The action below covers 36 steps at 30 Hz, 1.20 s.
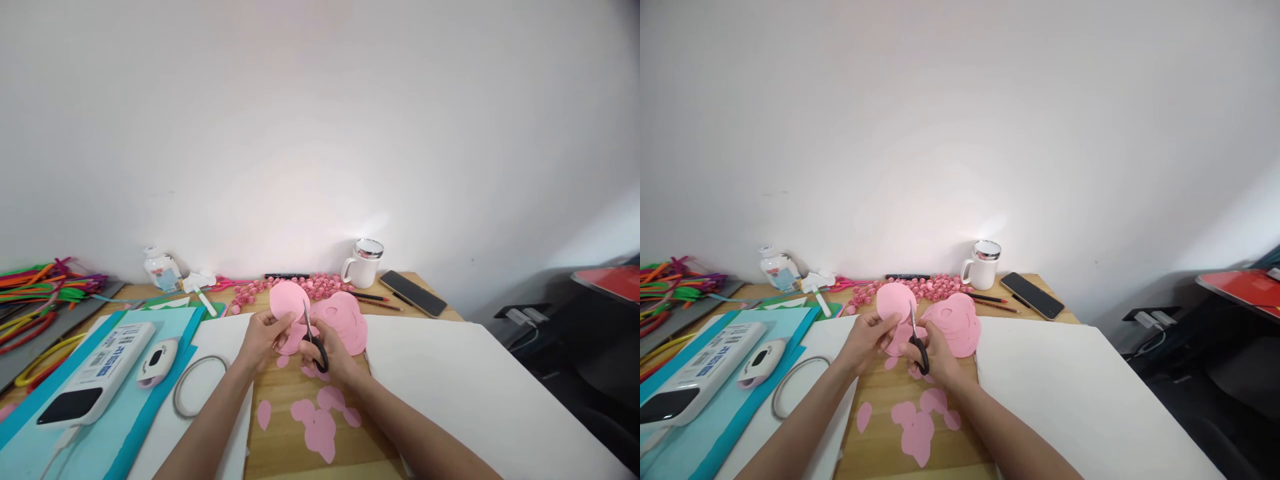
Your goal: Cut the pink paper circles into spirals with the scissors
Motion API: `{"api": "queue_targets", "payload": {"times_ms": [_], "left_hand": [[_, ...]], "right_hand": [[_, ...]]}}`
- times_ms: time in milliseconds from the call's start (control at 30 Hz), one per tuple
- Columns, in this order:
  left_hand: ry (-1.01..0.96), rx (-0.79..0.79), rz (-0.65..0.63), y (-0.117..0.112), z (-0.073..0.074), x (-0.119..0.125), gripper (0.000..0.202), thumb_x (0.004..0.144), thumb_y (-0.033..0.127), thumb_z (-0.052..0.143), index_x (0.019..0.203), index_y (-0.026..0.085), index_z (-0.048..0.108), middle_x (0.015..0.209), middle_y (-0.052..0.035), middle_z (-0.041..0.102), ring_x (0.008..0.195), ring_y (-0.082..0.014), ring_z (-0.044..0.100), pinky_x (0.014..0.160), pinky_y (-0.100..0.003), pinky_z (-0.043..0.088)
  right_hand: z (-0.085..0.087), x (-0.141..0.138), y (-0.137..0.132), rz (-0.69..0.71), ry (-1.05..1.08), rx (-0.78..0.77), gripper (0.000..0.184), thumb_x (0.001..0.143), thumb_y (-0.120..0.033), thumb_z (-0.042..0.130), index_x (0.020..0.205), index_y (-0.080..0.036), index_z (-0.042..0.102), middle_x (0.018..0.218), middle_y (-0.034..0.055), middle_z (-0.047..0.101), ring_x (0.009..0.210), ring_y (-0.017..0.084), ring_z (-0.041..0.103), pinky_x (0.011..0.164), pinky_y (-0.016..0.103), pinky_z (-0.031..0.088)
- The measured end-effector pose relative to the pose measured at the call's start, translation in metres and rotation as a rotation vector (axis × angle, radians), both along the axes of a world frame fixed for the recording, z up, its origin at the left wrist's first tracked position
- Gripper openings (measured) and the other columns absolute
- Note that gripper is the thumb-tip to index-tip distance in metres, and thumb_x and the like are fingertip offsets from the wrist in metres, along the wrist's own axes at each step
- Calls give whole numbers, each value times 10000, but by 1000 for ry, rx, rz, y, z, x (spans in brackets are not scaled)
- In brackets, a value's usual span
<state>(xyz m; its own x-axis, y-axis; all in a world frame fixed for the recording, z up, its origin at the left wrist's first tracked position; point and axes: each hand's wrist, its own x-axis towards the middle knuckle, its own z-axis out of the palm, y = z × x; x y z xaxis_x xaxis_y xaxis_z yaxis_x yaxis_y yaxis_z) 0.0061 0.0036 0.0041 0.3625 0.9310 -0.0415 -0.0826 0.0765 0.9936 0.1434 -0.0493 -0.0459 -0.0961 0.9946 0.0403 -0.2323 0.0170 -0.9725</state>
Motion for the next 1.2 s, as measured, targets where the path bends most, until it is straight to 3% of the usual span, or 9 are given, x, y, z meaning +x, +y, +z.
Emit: {"api": "queue_targets", "payload": {"times_ms": [333,667,933,1200], "left_hand": [[112,16,-34,0,0,-2,367,578,418,736,478,152,503,329,73,400,319,-31,264,354,-191,144],[60,33,-32,1,-2,-2,389,590,384,747,472,153,458,356,73,414,321,-26,284,365,-188,150],[21,36,-33,4,-4,-3,370,601,342,753,489,150,457,356,83,405,321,-20,276,366,-183,152],[-34,-1,-41,2,-2,-1,327,648,401,715,581,144,524,446,45,523,301,-39,361,342,-187,183]], "right_hand": [[5,3,-1,-34,89,36,531,630,-303,773,1042,-214,450,659,-56,530,564,96,439,477,194,293],[4,3,1,-65,64,0,554,623,-340,764,1037,-192,428,537,-96,462,441,74,371,406,181,244],[-3,3,4,-42,77,25,528,658,-336,733,1058,-190,420,471,-109,487,393,85,415,398,189,309],[-3,1,2,-28,56,25,485,690,-340,703,1057,-183,429,453,-113,498,375,82,416,418,209,363]]}}
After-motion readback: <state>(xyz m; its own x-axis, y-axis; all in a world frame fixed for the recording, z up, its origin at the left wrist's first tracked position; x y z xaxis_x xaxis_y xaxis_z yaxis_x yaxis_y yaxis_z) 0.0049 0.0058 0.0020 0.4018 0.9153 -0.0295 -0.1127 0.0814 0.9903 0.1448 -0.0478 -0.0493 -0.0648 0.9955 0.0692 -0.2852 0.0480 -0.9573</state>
